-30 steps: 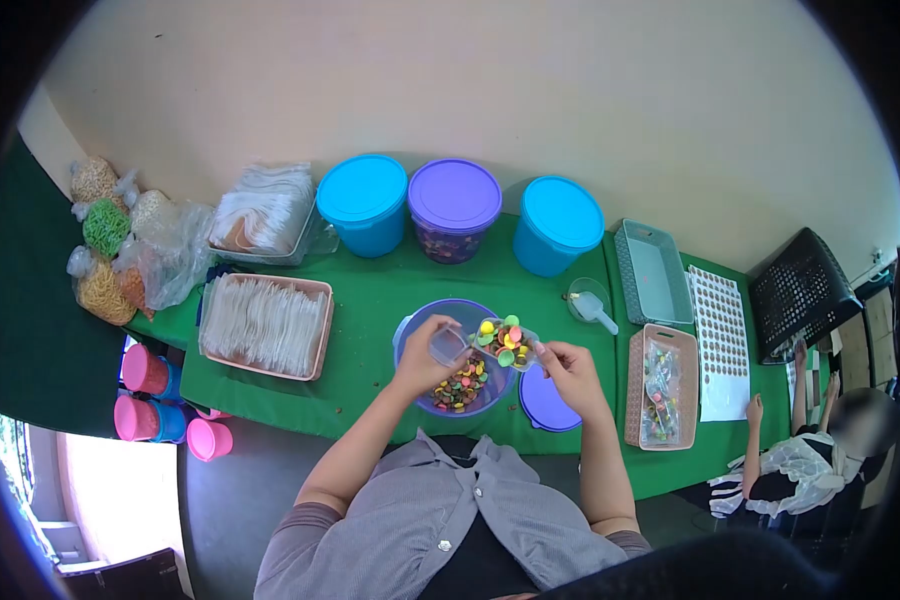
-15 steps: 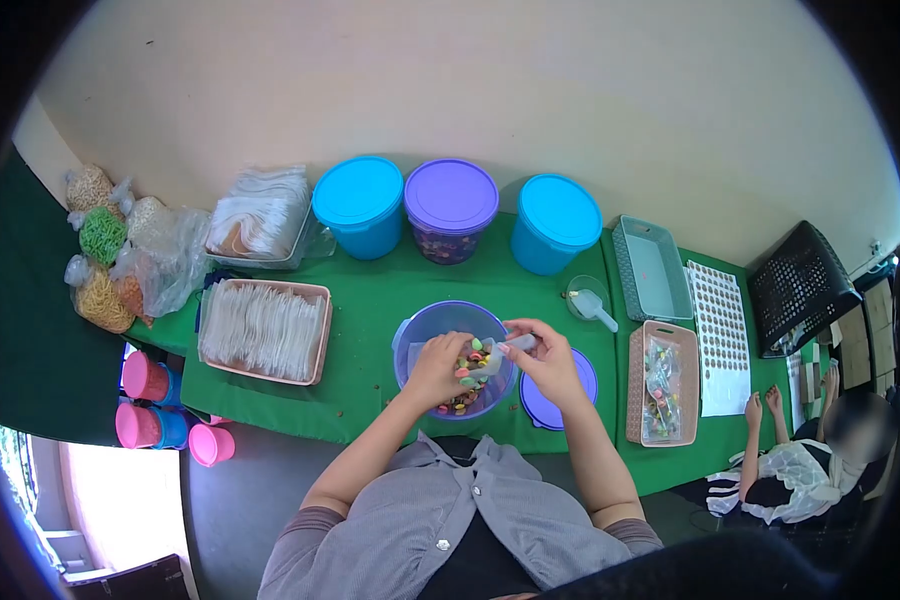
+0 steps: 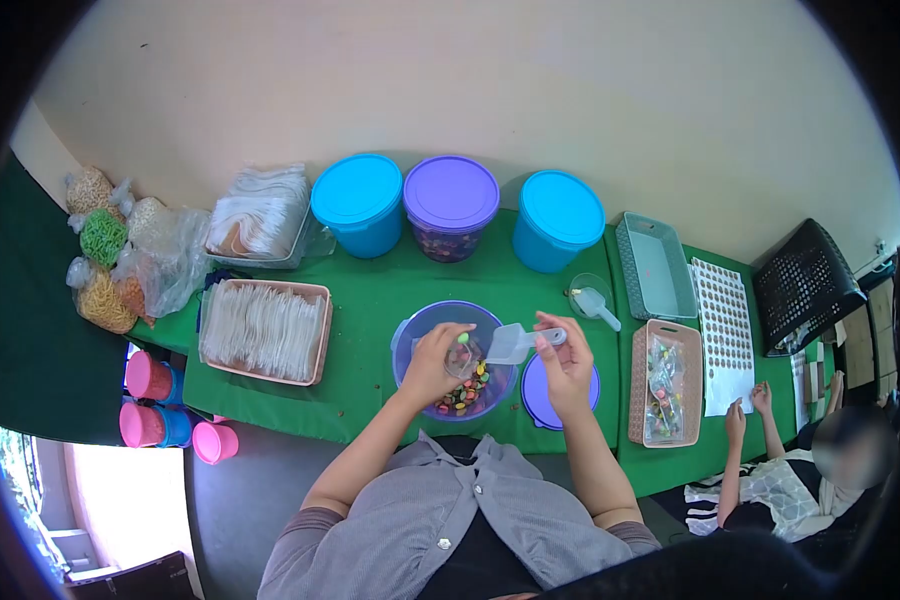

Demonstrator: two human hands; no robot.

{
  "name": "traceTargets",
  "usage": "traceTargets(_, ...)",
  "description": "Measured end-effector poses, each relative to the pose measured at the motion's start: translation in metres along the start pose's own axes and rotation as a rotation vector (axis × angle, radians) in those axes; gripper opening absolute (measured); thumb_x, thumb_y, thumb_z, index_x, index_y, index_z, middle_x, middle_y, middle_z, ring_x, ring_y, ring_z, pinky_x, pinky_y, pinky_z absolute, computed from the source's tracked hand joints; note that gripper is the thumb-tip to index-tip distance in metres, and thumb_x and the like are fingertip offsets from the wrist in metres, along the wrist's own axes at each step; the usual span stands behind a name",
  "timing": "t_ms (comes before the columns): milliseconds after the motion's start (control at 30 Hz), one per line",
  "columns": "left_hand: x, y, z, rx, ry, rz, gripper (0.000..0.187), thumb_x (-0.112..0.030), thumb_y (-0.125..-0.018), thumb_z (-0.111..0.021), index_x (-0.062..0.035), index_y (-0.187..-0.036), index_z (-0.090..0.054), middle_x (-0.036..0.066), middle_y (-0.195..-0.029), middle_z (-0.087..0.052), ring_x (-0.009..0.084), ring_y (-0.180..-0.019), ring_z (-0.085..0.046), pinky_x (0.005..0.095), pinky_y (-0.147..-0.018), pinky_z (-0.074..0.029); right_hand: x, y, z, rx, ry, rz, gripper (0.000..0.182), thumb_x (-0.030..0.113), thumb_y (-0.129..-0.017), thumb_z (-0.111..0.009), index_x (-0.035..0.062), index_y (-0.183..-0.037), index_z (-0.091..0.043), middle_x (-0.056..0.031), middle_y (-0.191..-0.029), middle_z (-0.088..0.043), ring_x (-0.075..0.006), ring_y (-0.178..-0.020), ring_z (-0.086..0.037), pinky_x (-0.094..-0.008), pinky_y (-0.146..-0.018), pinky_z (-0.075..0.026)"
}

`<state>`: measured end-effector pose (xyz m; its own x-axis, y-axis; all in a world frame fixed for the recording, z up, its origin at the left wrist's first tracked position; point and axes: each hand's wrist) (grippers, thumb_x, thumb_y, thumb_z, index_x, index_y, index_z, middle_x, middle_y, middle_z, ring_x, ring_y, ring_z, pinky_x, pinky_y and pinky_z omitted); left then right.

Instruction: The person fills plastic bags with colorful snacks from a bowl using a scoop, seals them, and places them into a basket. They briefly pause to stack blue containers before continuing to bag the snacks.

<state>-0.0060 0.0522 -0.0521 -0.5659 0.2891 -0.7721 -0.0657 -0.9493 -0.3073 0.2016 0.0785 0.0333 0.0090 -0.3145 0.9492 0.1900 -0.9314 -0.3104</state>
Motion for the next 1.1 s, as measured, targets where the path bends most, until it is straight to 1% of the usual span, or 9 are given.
traceTargets(267,0.006,0.001,0.001,-0.088,0.126,-0.028,0.053,-0.007,-0.07,-0.075,-0.0154,-0.118,-0.056,0.011,-0.126,-0.049,0.0319,-0.111,-0.053,0.0431,-0.091,-0.043,-0.018,-0.001,0.006,-0.106,-0.015,-0.076,0.028,0.009,-0.093,-0.06,-0.0026,-0.118,-0.058,-0.0078,-0.106,-0.055,-0.0121,-0.094,-0.056,-0.0256,-0.08,-0.049)
traceTargets(367,0.005,0.002,0.001,-0.038,-0.053,-0.102,0.052,-0.006,-0.068,-0.077,-0.0142,-0.115,-0.056,0.011,-0.124,-0.048,0.0318,-0.109,-0.053,0.041,-0.092,-0.044,-0.025,0.0,0.003,-0.092,-0.024,-0.093,0.028,0.01,-0.093,-0.06,-0.0027,-0.118,-0.058,-0.0075,-0.105,-0.055,-0.0125,-0.096,-0.056,-0.0257,-0.081,-0.049)
traceTargets(467,0.0,0.004,0.0,-0.02,0.025,-0.027,0.052,-0.005,-0.069,-0.077,-0.0101,-0.114,-0.052,0.012,-0.121,-0.049,0.0296,-0.108,-0.053,0.039,-0.094,-0.044,-0.032,0.001,-0.002,-0.03,-0.018,-0.203,0.024,0.007,-0.092,-0.06,-0.0024,-0.114,-0.06,-0.0085,-0.108,-0.056,-0.0146,-0.096,-0.057,-0.029,-0.084,-0.049)
traceTargets(567,0.012,0.005,-0.004,-0.256,0.39,0.094,0.051,-0.001,-0.074,-0.074,-0.0059,-0.118,-0.048,0.012,-0.12,-0.051,0.0242,-0.111,-0.053,0.0368,-0.096,-0.045,-0.042,0.006,-0.007,0.153,0.164,-0.28,0.025,0.005,-0.091,-0.059,-0.0014,-0.115,-0.06,-0.0086,-0.107,-0.057,-0.014,-0.094,-0.059,-0.0263,-0.077,-0.051)
traceTargets(700,0.022,0.0,0.018,-0.301,0.74,0.328,0.037,-0.009,-0.088,-0.065,-0.0009,-0.12,-0.048,0.011,-0.116,-0.059,0.0198,-0.111,-0.057,0.033,-0.094,-0.045,-0.058,0.019,-0.018,0.315,0.37,-0.234,0.029,0.0,-0.086,-0.059,-0.0008,-0.115,-0.06,-0.0161,-0.111,-0.06,-0.0259,-0.094,-0.064,-0.0322,-0.078,-0.055)
traceTargets(733,0.027,0.0,0.021,-0.331,0.832,0.335,0.035,-0.013,-0.091,-0.063,0.0002,-0.121,-0.05,0.012,-0.116,-0.06,0.0203,-0.109,-0.058,0.0331,-0.094,-0.045,-0.051,0.019,-0.02,0.391,0.442,-0.242,0.03,-0.002,-0.085,-0.056,-0.0014,-0.115,-0.059,-0.0197,-0.109,-0.061,-0.0338,-0.095,-0.063,-0.0372,-0.08,-0.054)
traceTargets(800,0.027,0.002,0.031,-0.376,0.892,0.343,0.036,-0.022,-0.096,-0.058,0.0022,-0.122,-0.054,0.016,-0.118,-0.062,0.0207,-0.105,-0.061,0.0331,-0.091,-0.048,-0.06,0.023,-0.024,0.452,0.509,-0.208,0.03,-0.003,-0.084,-0.055,-0.0015,-0.114,-0.06,-0.0205,-0.106,-0.062,-0.0352,-0.095,-0.062,-0.0387,-0.081,-0.052)
traceTargets(933,0.013,0.001,0.045,-0.434,0.936,0.351,0.039,-0.022,-0.095,-0.06,0.0009,-0.125,-0.05,0.016,-0.12,-0.059,0.0247,-0.101,-0.062,0.036,-0.088,-0.052,-0.062,0.024,-0.028,0.51,0.562,-0.184,0.032,-0.005,-0.082,-0.048,-0.0023,-0.112,-0.06,-0.0232,-0.107,-0.06,-0.0412,-0.098,-0.059,-0.0439,-0.086,-0.048)
traceTargets(1100,-0.004,0.002,0.057,-0.487,1.011,0.281,0.042,-0.024,-0.093,-0.063,-0.0005,-0.125,-0.048,0.016,-0.115,-0.061,0.0263,-0.1,-0.063,0.0377,-0.085,-0.054,-0.078,0.017,-0.031,0.457,0.61,-0.179,0.031,-0.004,-0.083,-0.051,-0.0024,-0.113,-0.059,-0.0233,-0.102,-0.063,-0.0409,-0.094,-0.061,-0.0441,-0.082,-0.049)
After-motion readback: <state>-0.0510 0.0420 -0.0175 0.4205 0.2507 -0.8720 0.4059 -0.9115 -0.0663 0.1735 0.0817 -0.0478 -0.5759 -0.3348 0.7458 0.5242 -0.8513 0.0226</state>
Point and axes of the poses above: each hand's wrist, its own y-axis away from the middle knuckle, its own z-axis out of the back of the hand, x = y × z
